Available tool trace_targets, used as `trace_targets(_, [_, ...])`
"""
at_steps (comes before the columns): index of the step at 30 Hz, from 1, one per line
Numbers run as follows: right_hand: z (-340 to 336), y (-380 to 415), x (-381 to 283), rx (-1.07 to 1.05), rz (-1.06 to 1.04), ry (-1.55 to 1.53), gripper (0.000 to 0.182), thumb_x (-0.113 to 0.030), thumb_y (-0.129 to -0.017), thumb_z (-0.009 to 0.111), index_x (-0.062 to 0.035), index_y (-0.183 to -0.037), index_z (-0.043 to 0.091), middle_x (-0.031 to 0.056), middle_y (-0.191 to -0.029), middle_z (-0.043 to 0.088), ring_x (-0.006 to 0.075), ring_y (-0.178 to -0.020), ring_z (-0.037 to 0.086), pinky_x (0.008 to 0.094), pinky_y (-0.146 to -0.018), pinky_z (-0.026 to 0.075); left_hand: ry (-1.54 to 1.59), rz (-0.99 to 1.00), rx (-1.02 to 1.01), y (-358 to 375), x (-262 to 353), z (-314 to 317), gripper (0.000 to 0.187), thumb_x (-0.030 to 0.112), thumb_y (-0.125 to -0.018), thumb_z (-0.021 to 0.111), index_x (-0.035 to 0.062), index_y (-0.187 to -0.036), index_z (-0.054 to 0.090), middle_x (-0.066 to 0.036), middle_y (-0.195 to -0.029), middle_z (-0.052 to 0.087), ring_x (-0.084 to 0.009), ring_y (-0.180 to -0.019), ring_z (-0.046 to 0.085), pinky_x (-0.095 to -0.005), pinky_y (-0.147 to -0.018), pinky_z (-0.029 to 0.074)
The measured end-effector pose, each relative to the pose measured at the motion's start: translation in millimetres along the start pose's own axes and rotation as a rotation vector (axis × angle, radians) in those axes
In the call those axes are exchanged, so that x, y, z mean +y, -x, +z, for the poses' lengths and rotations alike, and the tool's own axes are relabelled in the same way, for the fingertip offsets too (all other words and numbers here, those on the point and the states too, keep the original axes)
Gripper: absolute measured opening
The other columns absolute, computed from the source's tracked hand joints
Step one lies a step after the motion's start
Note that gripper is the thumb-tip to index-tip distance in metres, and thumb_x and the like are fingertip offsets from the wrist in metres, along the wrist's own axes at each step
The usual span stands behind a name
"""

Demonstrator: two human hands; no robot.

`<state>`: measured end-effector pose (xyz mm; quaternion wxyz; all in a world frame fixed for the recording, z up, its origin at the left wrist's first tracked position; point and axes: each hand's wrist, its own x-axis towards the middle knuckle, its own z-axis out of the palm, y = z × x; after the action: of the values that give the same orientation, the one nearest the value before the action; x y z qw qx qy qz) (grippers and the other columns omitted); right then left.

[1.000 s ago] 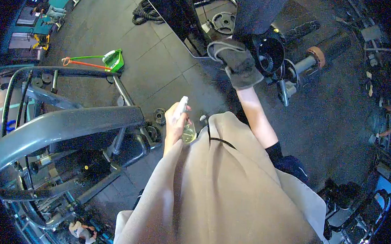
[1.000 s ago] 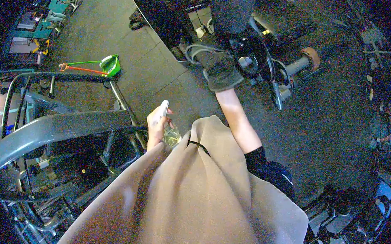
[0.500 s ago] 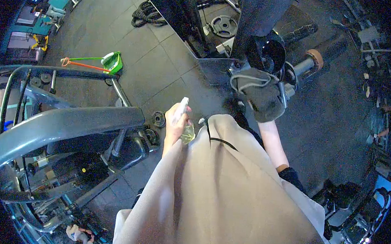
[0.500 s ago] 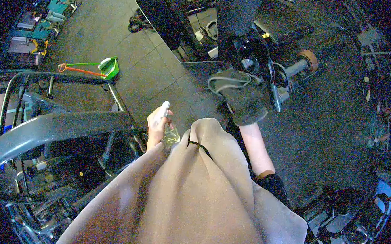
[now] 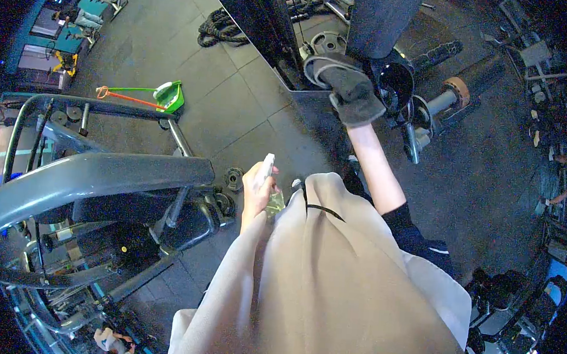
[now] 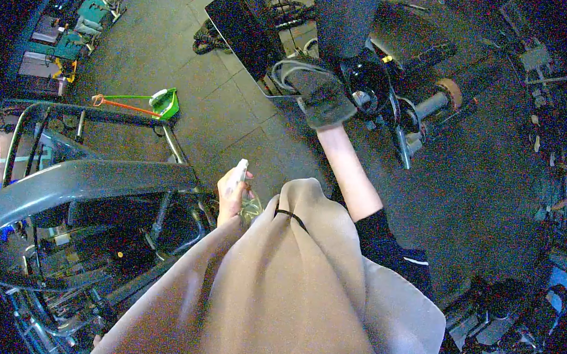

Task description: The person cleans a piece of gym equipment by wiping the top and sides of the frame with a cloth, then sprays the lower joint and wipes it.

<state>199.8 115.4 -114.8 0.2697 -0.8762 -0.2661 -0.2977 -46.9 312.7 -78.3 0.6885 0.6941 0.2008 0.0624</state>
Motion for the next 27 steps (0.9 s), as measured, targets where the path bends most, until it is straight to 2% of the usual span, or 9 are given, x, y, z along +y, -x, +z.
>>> trace_targets(4, [-42, -7, -22, 0.008, -0.030, 0.052, 0.046, -0.027, -0.068, 0.078, -0.0151, -0.111, 0.068, 0.0084, -0.109, 0.068, 0.0324, -0.106, 0.061, 0.0430, -0.098, 0.045, 0.005, 0.002, 0.015, 6, 2, 3, 0.037, 0.006, -0.077, 0.053, -0.0056, -0.111, 0.061, -0.010, -0.093, 0.066, -0.0145, -0.057, 0.058, -0.0294, -0.052, 0.052])
trace_targets(5, [-40, -4, 0, -0.114, -0.110, 0.013, 0.046, -0.029, -0.075, 0.075, -0.0116, -0.116, 0.065, 0.0087, -0.112, 0.068, 0.0319, -0.107, 0.061, 0.0438, -0.098, 0.045, 0.008, -0.003, 0.020, 5, 4, 4, 0.036, 0.006, -0.077, 0.053, -0.0056, -0.111, 0.061, -0.010, -0.093, 0.066, -0.0146, -0.057, 0.058, -0.0294, -0.052, 0.052])
trace_targets(11, [-75, 28, 9, -0.134, -0.073, -0.019, 0.046, -0.029, -0.075, 0.075, -0.0115, -0.116, 0.065, 0.0087, -0.112, 0.068, 0.0319, -0.107, 0.061, 0.0438, -0.098, 0.045, -0.026, -0.016, 0.000, -1, 9, 1, 0.034, 0.007, -0.078, 0.052, -0.0054, -0.108, 0.063, -0.009, -0.091, 0.065, -0.0134, -0.057, 0.056, -0.0284, -0.052, 0.050])
trace_targets(14, [-103, 53, 8, -0.141, -0.046, -0.032, 0.045, -0.029, -0.075, 0.075, -0.0114, -0.116, 0.065, 0.0088, -0.112, 0.067, 0.0319, -0.107, 0.061, 0.0438, -0.098, 0.045, 0.019, -0.002, 0.036, -8, 15, 6, 0.022, -0.004, -0.073, 0.048, -0.0045, -0.090, 0.062, -0.009, -0.084, 0.061, -0.0134, -0.055, 0.058, -0.0263, -0.052, 0.049])
trace_targets(15, [-104, 54, 8, -0.141, -0.039, -0.036, 0.045, -0.029, -0.075, 0.074, -0.0114, -0.116, 0.065, 0.0088, -0.112, 0.067, 0.0319, -0.107, 0.061, 0.0438, -0.098, 0.045, 0.007, -0.007, 0.018, -10, 15, 6, 0.023, -0.004, -0.073, 0.048, -0.0043, -0.090, 0.062, -0.009, -0.084, 0.061, -0.0136, -0.055, 0.058, -0.0263, -0.052, 0.049])
trace_targets(18, [-98, 48, 13, -0.134, -0.023, -0.058, 0.045, -0.029, -0.076, 0.074, -0.0114, -0.116, 0.065, 0.0088, -0.112, 0.067, 0.0318, -0.107, 0.060, 0.0438, -0.098, 0.045, -0.016, 0.006, -0.010, -17, 17, 7, 0.023, -0.004, -0.072, 0.049, -0.0039, -0.090, 0.063, -0.009, -0.083, 0.061, -0.0138, -0.055, 0.058, -0.0267, -0.052, 0.048])
trace_targets(20, [-72, 24, 12, -0.128, -0.020, -0.078, 0.045, -0.029, -0.076, 0.074, -0.0113, -0.116, 0.064, 0.0088, -0.112, 0.067, 0.0318, -0.107, 0.060, 0.0438, -0.098, 0.045, -0.009, 0.041, 0.002, -19, 23, 11, 0.023, -0.004, -0.072, 0.049, -0.0037, -0.090, 0.063, -0.009, -0.082, 0.060, -0.0139, -0.054, 0.058, -0.0271, -0.052, 0.048])
trace_targets(23, [-66, 19, 8, -0.122, -0.015, -0.112, 0.045, -0.029, -0.076, 0.074, -0.0113, -0.116, 0.064, 0.0088, -0.113, 0.067, 0.0318, -0.107, 0.060, 0.0438, -0.099, 0.045, -0.055, 0.017, -0.034, -19, 20, 8, 0.034, 0.006, -0.076, 0.052, -0.0028, -0.106, 0.063, -0.007, -0.090, 0.065, -0.0127, -0.065, 0.058, -0.0280, -0.057, 0.050])
trace_targets(27, [-9, -36, 2, -0.107, -0.012, -0.161, 0.045, -0.030, -0.076, 0.073, -0.0112, -0.116, 0.064, 0.0089, -0.113, 0.067, 0.0317, -0.107, 0.060, 0.0438, -0.099, 0.045, -0.031, -0.025, 0.011, -12, 26, 15, 0.033, 0.004, -0.075, 0.051, -0.0035, -0.104, 0.063, -0.008, -0.092, 0.065, -0.0132, -0.064, 0.058, -0.0281, -0.057, 0.050])
